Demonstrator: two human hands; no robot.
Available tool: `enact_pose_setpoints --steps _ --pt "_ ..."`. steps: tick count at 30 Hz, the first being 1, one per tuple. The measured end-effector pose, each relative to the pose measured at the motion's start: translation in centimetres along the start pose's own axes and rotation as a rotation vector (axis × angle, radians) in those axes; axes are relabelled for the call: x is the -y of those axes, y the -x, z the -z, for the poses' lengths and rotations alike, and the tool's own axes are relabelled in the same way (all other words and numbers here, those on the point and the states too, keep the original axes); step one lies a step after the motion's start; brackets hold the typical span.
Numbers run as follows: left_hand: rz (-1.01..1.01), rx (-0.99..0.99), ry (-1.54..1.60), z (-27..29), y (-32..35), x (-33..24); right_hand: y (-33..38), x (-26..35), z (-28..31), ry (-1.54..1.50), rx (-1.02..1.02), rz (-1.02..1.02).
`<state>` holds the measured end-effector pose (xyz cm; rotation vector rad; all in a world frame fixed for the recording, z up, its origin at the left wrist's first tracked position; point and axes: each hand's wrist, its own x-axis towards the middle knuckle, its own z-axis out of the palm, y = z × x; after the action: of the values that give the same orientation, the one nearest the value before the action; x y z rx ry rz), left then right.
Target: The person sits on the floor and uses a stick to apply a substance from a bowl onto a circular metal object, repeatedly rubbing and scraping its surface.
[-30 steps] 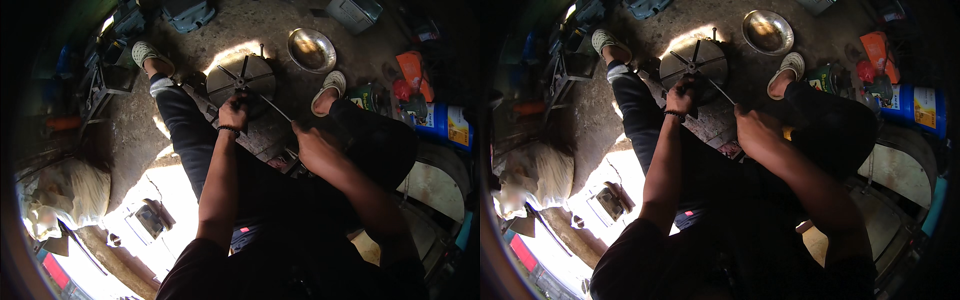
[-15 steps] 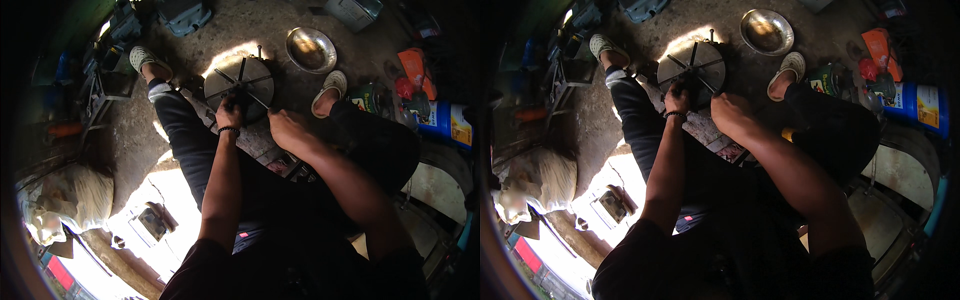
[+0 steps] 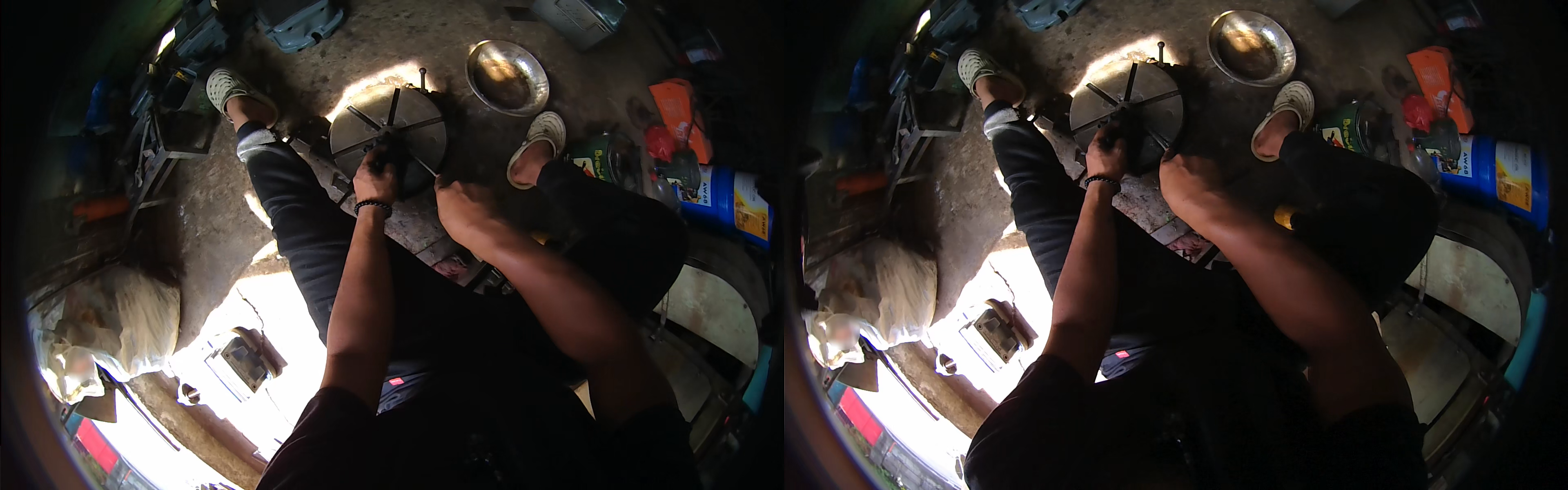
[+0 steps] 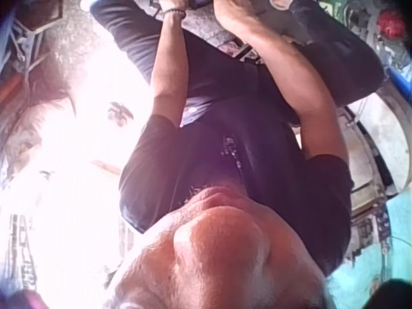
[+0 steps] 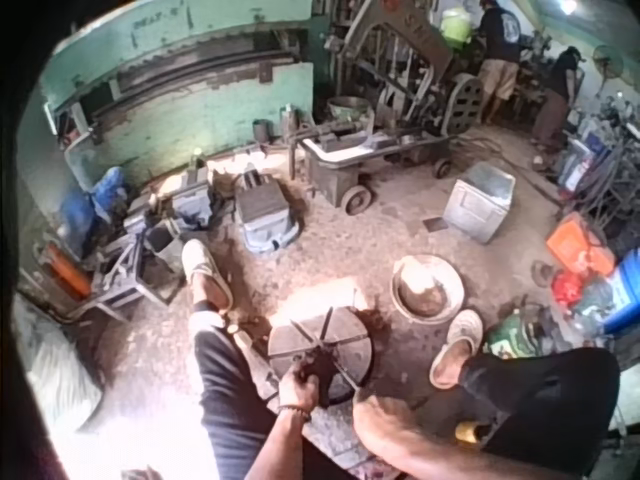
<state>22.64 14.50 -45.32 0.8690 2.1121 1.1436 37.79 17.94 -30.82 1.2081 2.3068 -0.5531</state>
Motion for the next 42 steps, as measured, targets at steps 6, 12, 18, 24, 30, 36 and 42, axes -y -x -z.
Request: enact_pose_setpoints --steps 6,12,18,24,30,36,42 --pt "-0.012 0.062 0.067 0.0 -0.1 0.7 -1.1 0.1 2.3 0.115 0.008 0.138" --pt "-0.071 0.236 -0.132 0.0 0.7 0.8 -2.2 0.4 5.7 0.471 0.189 0.247" --pt "-0.162 0.511 -0.214 -1.3 2.4 0.5 -0.6 -1.1 3.3 0.529 0.129 0.310" --pt "-0.365 0.739 -0.477 -4.0 4.1 4.3 3.8 -1.4 2.7 0.483 0.240 0.192" --pt "-0.481 0.806 -0.482 -2.6 6.4 -1.6 8.8 -5.5 2.2 0.186 0.220 -0.030" --pt "-0.082 0.533 -0.038 1.2 3.9 -3.6 9.7 -4.5 5.4 0.057 0.217 -0.054" --pt "0.000 0.102 -0.047 1.0 1.1 -1.4 3.9 -3.6 2.5 -0.323 0.135 -0.081"
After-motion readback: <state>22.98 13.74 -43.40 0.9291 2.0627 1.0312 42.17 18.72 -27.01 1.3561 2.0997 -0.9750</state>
